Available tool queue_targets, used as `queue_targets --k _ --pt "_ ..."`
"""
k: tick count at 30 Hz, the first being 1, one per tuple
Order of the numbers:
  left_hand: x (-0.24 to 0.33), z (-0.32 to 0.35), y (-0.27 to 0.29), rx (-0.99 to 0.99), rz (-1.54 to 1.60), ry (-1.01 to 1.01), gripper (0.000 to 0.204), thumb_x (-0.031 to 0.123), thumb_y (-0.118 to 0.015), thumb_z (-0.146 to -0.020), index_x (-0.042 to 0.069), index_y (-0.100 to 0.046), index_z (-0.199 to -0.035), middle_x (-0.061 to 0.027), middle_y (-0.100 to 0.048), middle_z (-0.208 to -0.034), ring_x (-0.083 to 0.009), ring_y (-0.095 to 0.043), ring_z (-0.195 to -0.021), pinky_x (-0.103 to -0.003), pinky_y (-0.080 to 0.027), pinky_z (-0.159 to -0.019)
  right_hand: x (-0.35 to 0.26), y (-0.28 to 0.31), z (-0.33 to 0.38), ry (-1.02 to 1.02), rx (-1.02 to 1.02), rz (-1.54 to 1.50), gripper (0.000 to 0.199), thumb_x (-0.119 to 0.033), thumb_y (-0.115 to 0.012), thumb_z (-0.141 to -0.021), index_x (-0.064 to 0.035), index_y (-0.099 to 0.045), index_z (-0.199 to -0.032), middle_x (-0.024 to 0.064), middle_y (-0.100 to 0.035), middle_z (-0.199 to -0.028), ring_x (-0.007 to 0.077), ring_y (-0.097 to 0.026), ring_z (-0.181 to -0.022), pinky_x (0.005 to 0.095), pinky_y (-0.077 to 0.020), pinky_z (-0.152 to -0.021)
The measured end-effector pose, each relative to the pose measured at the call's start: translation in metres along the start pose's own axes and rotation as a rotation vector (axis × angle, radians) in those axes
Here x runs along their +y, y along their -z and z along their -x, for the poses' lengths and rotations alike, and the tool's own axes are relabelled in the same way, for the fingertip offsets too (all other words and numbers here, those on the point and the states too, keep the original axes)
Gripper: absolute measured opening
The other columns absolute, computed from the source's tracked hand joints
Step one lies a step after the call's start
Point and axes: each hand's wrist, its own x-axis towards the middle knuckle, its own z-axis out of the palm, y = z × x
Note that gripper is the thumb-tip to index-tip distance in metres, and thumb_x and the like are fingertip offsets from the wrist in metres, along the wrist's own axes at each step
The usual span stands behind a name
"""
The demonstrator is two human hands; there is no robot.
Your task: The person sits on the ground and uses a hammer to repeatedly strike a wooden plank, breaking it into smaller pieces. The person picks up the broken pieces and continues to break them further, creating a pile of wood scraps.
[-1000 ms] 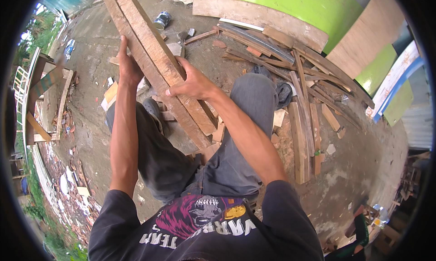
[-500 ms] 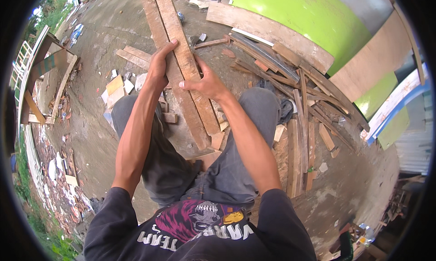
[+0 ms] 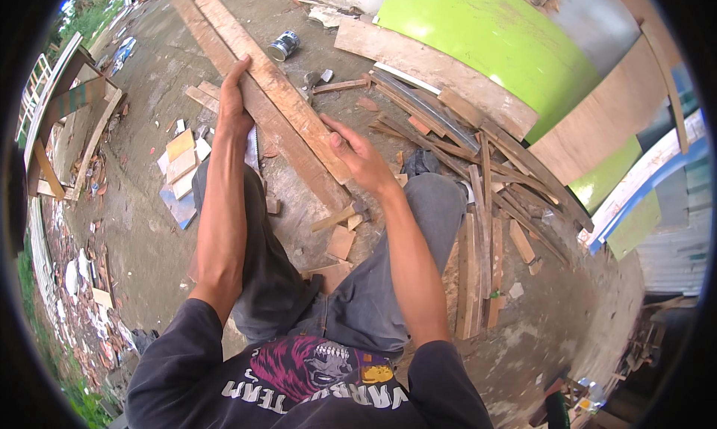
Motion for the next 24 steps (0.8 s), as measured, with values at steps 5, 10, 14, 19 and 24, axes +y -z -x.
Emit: queue_targets --k 5,10,14,19,24 --pt "-0.003 -0.007 0.005 0.050 0.198 -0.047 0.038 0.031 -0.058 -0.092 -0.001 -0.056 -0.113 -0.0167 -0.066 -0.099 -0.0287 -0.067 -0.089 -0.043 -0.055 -0.086 0.016 0.004 0.005 0.327 0.321 -0.151 0.077 -0.062 -0.031 -0.099 0.0038 -0.059 -0.126 0.0171 -0.059 -0.130 0.0260 -0.051 -0.125 0.0367 -0.0339 -0.109" --pt "-0.005 -0.008 0.005 0.135 0.287 -0.068 0.039 0.033 -0.057 -0.093 0.000 -0.057 -0.115 -0.0157 -0.066 -0.106 -0.0299 -0.064 -0.098 -0.045 -0.049 -0.094 0.015 0.006 0.002 0.484 0.475 -0.168 0.089 -0.068 -0.018 -0.097 0.0066 -0.062 -0.120 0.0185 -0.062 -0.123 0.0261 -0.057 -0.117 0.0371 -0.0417 -0.102" --pt "-0.010 -0.005 0.002 0.102 0.298 -0.076 0.041 0.034 -0.058 -0.093 -0.001 -0.056 -0.115 -0.0146 -0.065 -0.107 -0.0274 -0.064 -0.099 -0.041 -0.050 -0.093 0.010 0.009 -0.001 0.488 0.533 -0.223 0.088 -0.066 -0.018 -0.098 0.0070 -0.063 -0.116 0.0197 -0.063 -0.120 0.0253 -0.061 -0.109 0.0361 -0.0464 -0.097" --pt "-0.014 0.005 -0.008 0.061 0.267 -0.073 0.044 0.036 -0.056 -0.093 0.001 -0.054 -0.120 -0.0148 -0.063 -0.114 -0.0296 -0.061 -0.107 -0.045 -0.044 -0.101 0.011 0.018 0.003 0.505 0.598 -0.326 0.081 -0.062 -0.023 -0.100 0.0068 -0.065 -0.108 0.0211 -0.064 -0.117 0.0255 -0.064 -0.103 0.0356 -0.0482 -0.093" --pt "-0.018 0.008 -0.010 0.012 0.317 -0.102 0.047 0.038 -0.056 -0.093 0.003 -0.053 -0.124 -0.0146 -0.062 -0.118 -0.0297 -0.059 -0.111 -0.048 -0.041 -0.103 0.009 0.024 0.003 0.498 0.648 -0.238 0.079 -0.064 -0.026 -0.099 0.0055 -0.062 -0.111 0.0211 -0.064 -0.117 0.0280 -0.061 -0.106 0.0401 -0.0447 -0.099"
